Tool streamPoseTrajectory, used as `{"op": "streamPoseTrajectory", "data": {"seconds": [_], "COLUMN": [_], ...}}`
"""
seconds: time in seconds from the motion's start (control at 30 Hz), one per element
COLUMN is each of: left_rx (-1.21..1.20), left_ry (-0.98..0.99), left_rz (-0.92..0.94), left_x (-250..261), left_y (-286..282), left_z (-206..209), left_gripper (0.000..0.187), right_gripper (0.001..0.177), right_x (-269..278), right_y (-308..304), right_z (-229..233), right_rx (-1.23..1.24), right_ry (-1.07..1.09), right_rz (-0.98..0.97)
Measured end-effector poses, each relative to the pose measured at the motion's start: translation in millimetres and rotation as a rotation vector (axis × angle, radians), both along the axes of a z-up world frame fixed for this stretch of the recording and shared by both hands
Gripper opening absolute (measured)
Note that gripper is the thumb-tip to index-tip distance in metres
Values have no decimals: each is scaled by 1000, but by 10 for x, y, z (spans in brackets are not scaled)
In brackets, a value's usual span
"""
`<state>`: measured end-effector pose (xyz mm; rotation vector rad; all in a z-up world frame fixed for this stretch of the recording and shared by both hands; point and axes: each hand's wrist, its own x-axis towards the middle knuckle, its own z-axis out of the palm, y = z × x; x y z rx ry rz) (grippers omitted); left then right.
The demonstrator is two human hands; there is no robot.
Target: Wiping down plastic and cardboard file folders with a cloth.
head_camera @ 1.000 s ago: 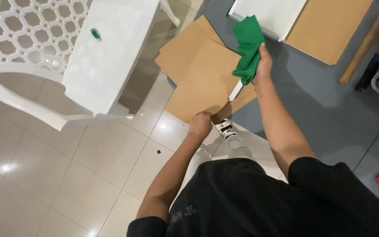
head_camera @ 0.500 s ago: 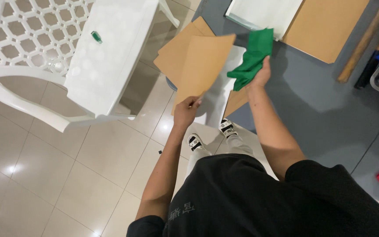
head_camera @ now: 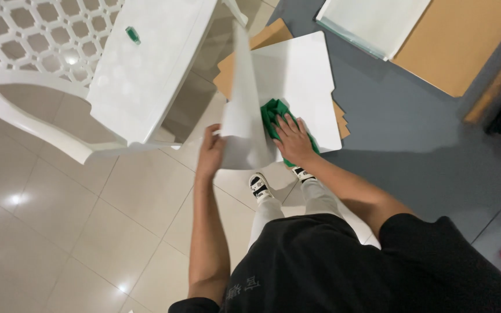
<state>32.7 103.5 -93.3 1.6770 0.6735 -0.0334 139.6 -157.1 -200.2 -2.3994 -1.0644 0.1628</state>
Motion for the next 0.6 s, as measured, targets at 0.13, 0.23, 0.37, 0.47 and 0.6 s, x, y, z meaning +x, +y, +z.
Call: {"op": "streamPoseTrajectory", "data": {"seconds": [0.13,0.23,0.37,0.47,0.6], "left_rx": [125,348,342,398,444], "left_ry": [353,191,184,180,145], "left_rz": [50,9,59,43,86], "left_x": [94,-19,50,107,134], "left_y": [35,195,201,104,68], "left_z": [651,17,-182,-82,-19], "left_gripper": [67,73,72,71,71], "right_gripper": [56,60,63,62,62], "right_x": [235,631,1343,1403,979], "right_y": [-152,3,566,1129,1631], "right_z": [-163,-254,-336,-317,-780], "right_rx": [-62,-214,-160,-111,385], "right_ry": [-61,-69,-68,-4,225], "right_rz": [105,145,-172,-288,-205]}}
